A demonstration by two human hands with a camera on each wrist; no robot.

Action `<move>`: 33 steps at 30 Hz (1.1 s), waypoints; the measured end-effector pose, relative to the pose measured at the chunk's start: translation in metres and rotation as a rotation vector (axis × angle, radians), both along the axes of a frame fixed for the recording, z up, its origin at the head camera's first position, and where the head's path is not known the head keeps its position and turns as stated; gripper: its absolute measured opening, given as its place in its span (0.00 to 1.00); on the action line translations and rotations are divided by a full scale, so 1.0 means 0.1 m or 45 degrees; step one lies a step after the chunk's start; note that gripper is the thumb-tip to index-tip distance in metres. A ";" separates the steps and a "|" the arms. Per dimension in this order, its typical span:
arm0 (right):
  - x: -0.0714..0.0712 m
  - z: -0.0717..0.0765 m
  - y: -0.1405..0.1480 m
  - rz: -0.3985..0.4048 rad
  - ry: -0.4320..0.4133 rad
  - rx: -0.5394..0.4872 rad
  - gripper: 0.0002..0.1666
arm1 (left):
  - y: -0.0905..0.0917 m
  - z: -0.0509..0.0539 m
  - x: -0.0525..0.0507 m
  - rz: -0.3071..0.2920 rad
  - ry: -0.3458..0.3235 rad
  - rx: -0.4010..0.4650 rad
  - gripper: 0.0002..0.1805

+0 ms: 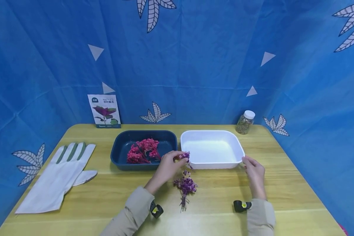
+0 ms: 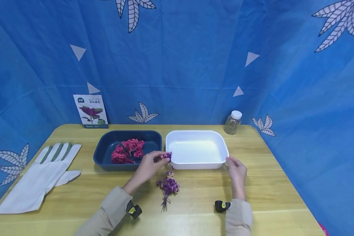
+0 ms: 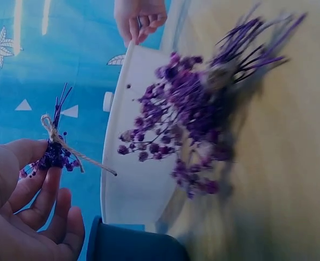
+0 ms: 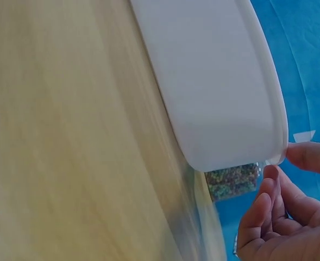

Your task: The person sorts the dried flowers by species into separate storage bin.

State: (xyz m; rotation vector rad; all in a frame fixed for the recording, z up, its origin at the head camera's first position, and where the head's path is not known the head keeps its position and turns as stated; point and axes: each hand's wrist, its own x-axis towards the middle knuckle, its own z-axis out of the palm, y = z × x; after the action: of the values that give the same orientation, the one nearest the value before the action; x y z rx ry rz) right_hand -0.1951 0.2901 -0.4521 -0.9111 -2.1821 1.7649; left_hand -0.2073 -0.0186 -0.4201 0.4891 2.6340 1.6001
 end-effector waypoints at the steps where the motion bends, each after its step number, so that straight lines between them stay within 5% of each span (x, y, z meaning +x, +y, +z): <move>1: 0.02 0.02 0.00 0.007 0.006 0.011 0.31 | 0.03 0.01 -0.04 -0.002 0.003 0.001 0.18; 17: 0.06 0.00 0.02 0.071 0.042 0.128 0.32 | 0.44 0.00 -0.45 0.005 0.000 -0.082 0.13; 33: 0.07 0.01 0.06 0.087 0.006 0.178 0.33 | 0.56 0.00 -0.56 0.080 -0.046 -0.129 0.19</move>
State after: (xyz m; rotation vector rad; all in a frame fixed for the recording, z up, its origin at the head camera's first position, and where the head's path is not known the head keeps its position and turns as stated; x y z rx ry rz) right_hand -0.1877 0.2958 -0.4515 -0.8087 -2.3258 1.6170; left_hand -0.2636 0.0370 -0.4202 0.3730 2.7127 1.4668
